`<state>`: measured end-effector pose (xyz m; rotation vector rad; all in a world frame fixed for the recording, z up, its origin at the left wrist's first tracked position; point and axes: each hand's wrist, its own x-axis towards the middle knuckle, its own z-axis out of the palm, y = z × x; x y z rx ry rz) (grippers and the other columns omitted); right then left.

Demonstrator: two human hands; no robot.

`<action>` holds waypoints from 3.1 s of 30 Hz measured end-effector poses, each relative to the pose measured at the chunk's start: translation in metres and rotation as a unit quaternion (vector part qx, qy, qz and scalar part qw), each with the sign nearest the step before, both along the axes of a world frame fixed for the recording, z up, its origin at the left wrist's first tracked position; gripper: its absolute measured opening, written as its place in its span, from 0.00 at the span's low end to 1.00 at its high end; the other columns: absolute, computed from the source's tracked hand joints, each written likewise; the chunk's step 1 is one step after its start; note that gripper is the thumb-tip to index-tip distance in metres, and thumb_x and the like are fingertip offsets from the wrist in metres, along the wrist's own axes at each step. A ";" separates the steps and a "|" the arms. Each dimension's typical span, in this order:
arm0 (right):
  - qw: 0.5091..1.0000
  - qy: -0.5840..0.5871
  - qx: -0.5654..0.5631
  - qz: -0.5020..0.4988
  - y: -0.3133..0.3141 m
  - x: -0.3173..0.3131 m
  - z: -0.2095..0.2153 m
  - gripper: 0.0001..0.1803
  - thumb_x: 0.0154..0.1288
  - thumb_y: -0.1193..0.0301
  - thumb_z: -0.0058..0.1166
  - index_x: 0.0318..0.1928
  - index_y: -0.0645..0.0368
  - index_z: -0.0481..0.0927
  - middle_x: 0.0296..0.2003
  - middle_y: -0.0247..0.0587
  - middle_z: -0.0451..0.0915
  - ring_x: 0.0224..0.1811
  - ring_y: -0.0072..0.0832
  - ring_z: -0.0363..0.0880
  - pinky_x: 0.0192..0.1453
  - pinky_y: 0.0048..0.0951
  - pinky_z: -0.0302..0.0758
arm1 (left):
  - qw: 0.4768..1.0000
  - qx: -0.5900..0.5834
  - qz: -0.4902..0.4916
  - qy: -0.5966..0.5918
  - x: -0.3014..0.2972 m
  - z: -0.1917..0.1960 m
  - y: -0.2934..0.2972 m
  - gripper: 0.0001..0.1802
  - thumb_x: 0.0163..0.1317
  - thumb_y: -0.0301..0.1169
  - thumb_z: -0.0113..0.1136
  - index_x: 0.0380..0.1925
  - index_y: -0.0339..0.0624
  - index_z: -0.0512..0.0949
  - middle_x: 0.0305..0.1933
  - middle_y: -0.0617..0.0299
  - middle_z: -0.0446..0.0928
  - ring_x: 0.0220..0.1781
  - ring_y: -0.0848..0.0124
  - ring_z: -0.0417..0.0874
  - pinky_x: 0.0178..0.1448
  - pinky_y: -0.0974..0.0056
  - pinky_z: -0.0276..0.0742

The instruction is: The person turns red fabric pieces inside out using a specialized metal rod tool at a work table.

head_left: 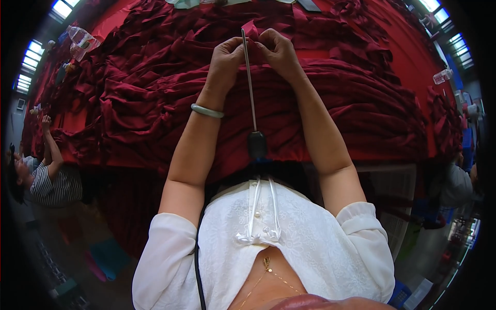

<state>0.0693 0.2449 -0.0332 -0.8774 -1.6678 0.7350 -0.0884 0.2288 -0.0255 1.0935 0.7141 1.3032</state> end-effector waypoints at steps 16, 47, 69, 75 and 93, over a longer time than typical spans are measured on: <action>0.940 -0.154 0.248 -0.178 0.012 -0.035 0.048 0.07 0.63 0.71 0.52 0.32 0.61 0.71 0.26 0.49 0.76 0.30 0.46 0.77 0.34 0.40 0.72 | 0.880 0.269 0.287 0.266 -0.010 0.026 0.026 0.05 0.56 0.26 0.61 0.31 0.37 0.78 0.31 0.58 0.76 0.31 0.68 0.78 0.38 0.65 0.75; 0.961 -0.212 -0.027 -0.174 -0.049 -0.044 0.042 0.27 0.71 0.51 0.37 0.30 0.60 0.80 0.26 0.55 0.79 0.34 0.53 0.79 0.36 0.50 0.73 | 0.990 -0.080 0.035 -0.111 -0.009 0.032 -0.011 0.07 0.64 0.31 0.59 0.29 0.43 0.73 0.23 0.70 0.72 0.19 0.84 0.64 0.22 0.77 0.60; 0.980 -0.082 -0.010 -0.179 -0.041 -0.033 0.028 0.24 0.70 0.54 0.48 0.29 0.65 0.75 0.15 0.37 0.69 0.19 0.18 0.67 0.23 0.30 0.64 | 0.991 -0.079 0.056 -0.096 -0.003 0.014 -0.062 0.03 0.65 0.30 0.58 0.32 0.44 0.76 0.27 0.70 0.75 0.22 0.83 0.70 0.25 0.76 0.66; 0.990 -0.025 -0.056 -0.130 -0.019 -0.055 0.022 0.17 0.68 0.61 0.51 0.32 0.65 0.78 0.16 0.35 0.70 0.20 0.17 0.64 0.24 0.29 0.64 | 0.996 -0.071 0.056 -0.010 -0.021 0.003 -0.067 0.12 0.69 0.37 0.52 0.32 0.42 0.78 0.23 0.70 0.74 0.21 0.83 0.69 0.25 0.76 0.63; 0.986 -0.073 -0.130 -0.070 -0.120 -0.047 0.013 0.13 0.65 0.68 0.51 0.30 0.67 0.75 0.17 0.30 0.70 0.22 0.13 0.64 0.24 0.24 0.64 | 0.972 -0.052 -0.071 -0.216 -0.015 0.003 -0.038 0.19 0.65 0.22 0.54 0.57 0.41 0.71 0.44 0.62 0.79 0.44 0.75 0.81 0.47 0.71 0.81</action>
